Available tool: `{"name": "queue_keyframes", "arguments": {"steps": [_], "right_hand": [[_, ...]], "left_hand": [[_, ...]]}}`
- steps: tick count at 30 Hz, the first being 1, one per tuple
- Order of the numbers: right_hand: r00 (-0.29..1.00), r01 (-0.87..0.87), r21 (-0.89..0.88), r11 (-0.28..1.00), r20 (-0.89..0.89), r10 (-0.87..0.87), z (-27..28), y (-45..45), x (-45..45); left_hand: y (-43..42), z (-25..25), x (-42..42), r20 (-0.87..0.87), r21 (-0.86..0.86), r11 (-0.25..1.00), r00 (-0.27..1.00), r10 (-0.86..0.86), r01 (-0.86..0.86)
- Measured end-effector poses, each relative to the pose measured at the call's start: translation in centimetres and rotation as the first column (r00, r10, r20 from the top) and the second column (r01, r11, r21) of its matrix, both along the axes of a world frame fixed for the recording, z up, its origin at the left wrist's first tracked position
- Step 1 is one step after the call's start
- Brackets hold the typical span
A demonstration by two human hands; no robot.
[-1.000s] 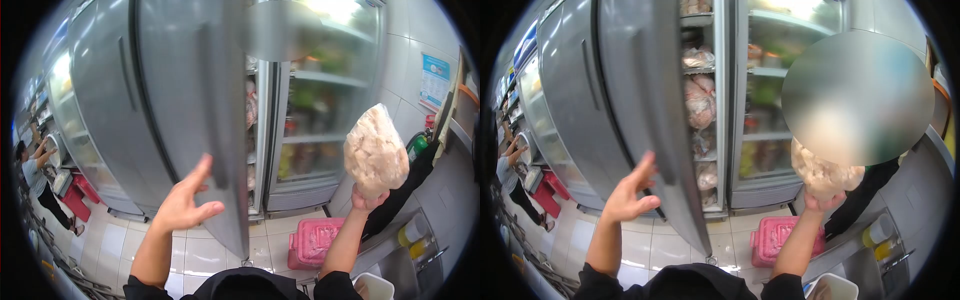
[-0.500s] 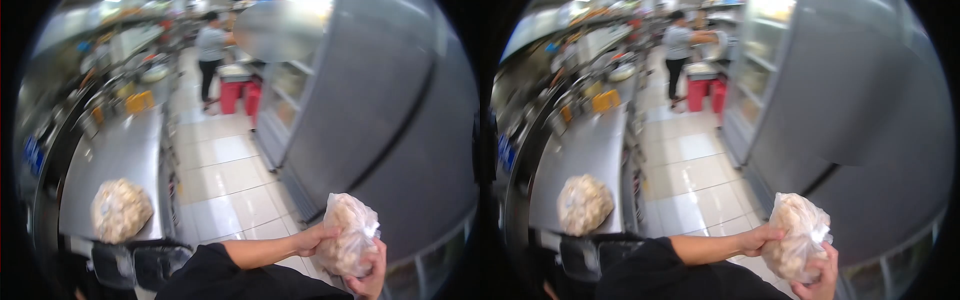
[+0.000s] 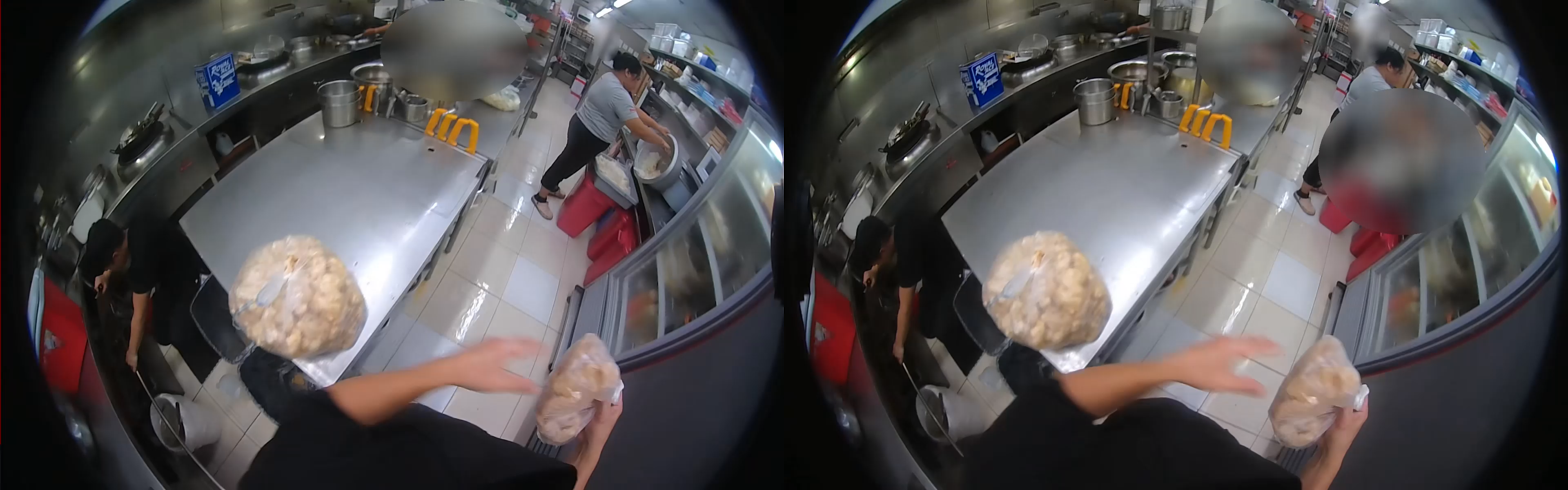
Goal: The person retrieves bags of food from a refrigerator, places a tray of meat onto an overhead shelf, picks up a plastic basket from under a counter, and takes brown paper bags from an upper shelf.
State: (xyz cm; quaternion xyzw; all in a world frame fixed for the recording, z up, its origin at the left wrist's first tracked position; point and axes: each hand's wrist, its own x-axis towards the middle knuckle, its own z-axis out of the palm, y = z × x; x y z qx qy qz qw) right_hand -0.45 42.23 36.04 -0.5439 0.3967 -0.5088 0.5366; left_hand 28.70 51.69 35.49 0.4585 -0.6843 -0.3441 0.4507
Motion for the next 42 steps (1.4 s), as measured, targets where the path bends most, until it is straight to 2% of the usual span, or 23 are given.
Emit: {"name": "queue_keyframes", "arguments": {"steps": [1, 2, 3, 4, 5, 6, 7, 9, 12, 16, 18, 20, 21, 22, 23, 26, 28, 31, 33, 35, 38, 40, 42], "right_hand": [[0.999, -0.002, -0.04, 0.999, -0.046, 0.0, -0.6, -2.2, -1.2], [0.996, -0.001, -0.076, 0.997, -0.087, -0.005, -1.2, -4.1, -2.2], [0.986, 0.027, -0.088, 0.996, -0.161, -0.041, -1.6, -5.8, -2.9], [0.969, 0.054, -0.103, 0.993, -0.233, -0.077, -1.6, -7.3, -3.5], [0.945, 0.076, -0.121, 0.99, -0.309, -0.111, -1.7, -9.0, -4.2], [0.898, 0.115, -0.195, 0.974, -0.4, -0.186, -2.1, -10.7, -5.0], [0.89, 0.141, -0.204, 0.969, -0.403, -0.214, -3.0, -12.7, -5.9], [0.87, 0.18, -0.222, 0.958, -0.418, -0.26, -5.1, -17.2, -7.8], [0.808, 0.099, -0.212, 0.972, -0.553, -0.203, -6.8, -23.9, -9.3], [0.79, -0.092, -0.183, 0.979, -0.612, -0.04, -6.7, -32.5, -3.2], [0.714, -0.197, -0.107, 0.975, -0.697, 0.068, -5.6, -35.6, 2.7], [0.598, -0.45, -0.069, 0.89, -0.764, 0.243, -6.6, -39.7, 8.1], [0.619, -0.537, -0.096, 0.838, -0.72, 0.315, -6.8, -40.9, 11.6], [0.548, -0.622, -0.069, 0.78, -0.75, 0.371, -6.5, -41.8, 15.3], [0.59, -0.696, -0.087, 0.713, -0.635, 0.498, -7.0, -42.6, 19.1], [0.518, -0.816, -0.076, 0.573, -0.536, 0.667, -5.9, -43.1, 30.8], [0.544, -0.836, -0.171, 0.521, -0.384, 0.746, -4.5, -42.2, 38.3], [0.447, -0.884, -0.06, 0.463, -0.399, 0.801, -2.5, -40.1, 48.3], [0.447, -0.893, -0.121, 0.433, -0.347, 0.824, -3.1, -38.6, 55.0], [0.453, -0.89, -0.159, 0.427, -0.411, 0.791, -2.5, -37.7, 59.6], [0.166, -0.983, -0.051, 0.178, -0.667, 0.726, -4.5, -38.9, 63.8], [0.257, -0.942, -0.331, 0.058, -0.597, 0.76, -8.3, -40.9, 62.7], [-0.164, -0.953, -0.12, -0.279, -0.568, 0.806, -7.7, -47.7, 58.7]], "left_hand": [[0.7, -1.2, 4.1, 0.252, -0.078, 0.932, 0.897, 0.362, -0.354], [2.3, -3.4, 9.5, 0.088, -0.188, 0.787, 0.788, 0.609, -0.587], [5.7, 4.5, 12.1, 0.364, 0.065, 0.518, 0.503, 0.784, -0.853], [8.3, 0.9, 16.6, 0.63, -0.085, 0.244, 0.137, 0.764, -0.966], [10.4, 2.7, 18.6, 0.804, 0.114, -0.013, 0.084, 0.589, -0.993], [13.8, -0.2, 20.6, 0.855, -0.014, -0.109, -0.069, 0.514, -0.994], [15.0, -0.1, 21.2, 0.853, 0.181, -0.205, 0.05, 0.52, -0.962], [14.0, -2.6, 22.1, 0.967, 0.121, -0.274, 0.051, 0.25, -0.954], [11.7, -6.2, 22.6, 0.967, -0.053, -0.36, -0.138, 0.215, -0.931], [10.6, -5.7, 22.5, 0.931, -0.157, -0.463, -0.287, 0.225, -0.872], [11.1, -7.4, 23.3, 0.906, -0.171, -0.529, -0.344, 0.248, -0.831], [11.8, -8.6, 24.1, 0.873, -0.157, -0.562, -0.38, 0.306, -0.812], [12.0, -8.8, 24.5, 0.853, -0.161, -0.556, -0.398, 0.336, -0.815], [12.1, -9.4, 25.3, 0.83, -0.165, -0.552, -0.418, 0.37, -0.818], [10.7, -9.8, 25.4, 0.788, -0.197, -0.551, -0.465, 0.403, -0.811], [3.8, -9.4, 24.0, 0.675, -0.266, -0.582, -0.579, 0.456, -0.769], [-0.2, -9.8, 25.0, 0.628, -0.292, -0.634, -0.644, 0.437, -0.716], [-5.6, -10.0, 28.4, 0.584, -0.305, -0.631, -0.664, 0.467, -0.713], [-9.3, -10.0, 31.5, 0.566, -0.302, -0.623, -0.661, 0.492, -0.722], [-12.9, -9.6, 34.7, 0.567, -0.269, -0.604, -0.63, 0.531, -0.75], [-17.0, -8.9, 38.4, 0.609, -0.23, -0.551, -0.56, 0.561, -0.802], [-18.9, -9.2, 40.1, 0.64, -0.286, -0.497, -0.549, 0.537, -0.819], [-18.1, -9.5, 41.7, 0.715, -0.024, -0.554, -0.401, 0.572, -0.832]]}}
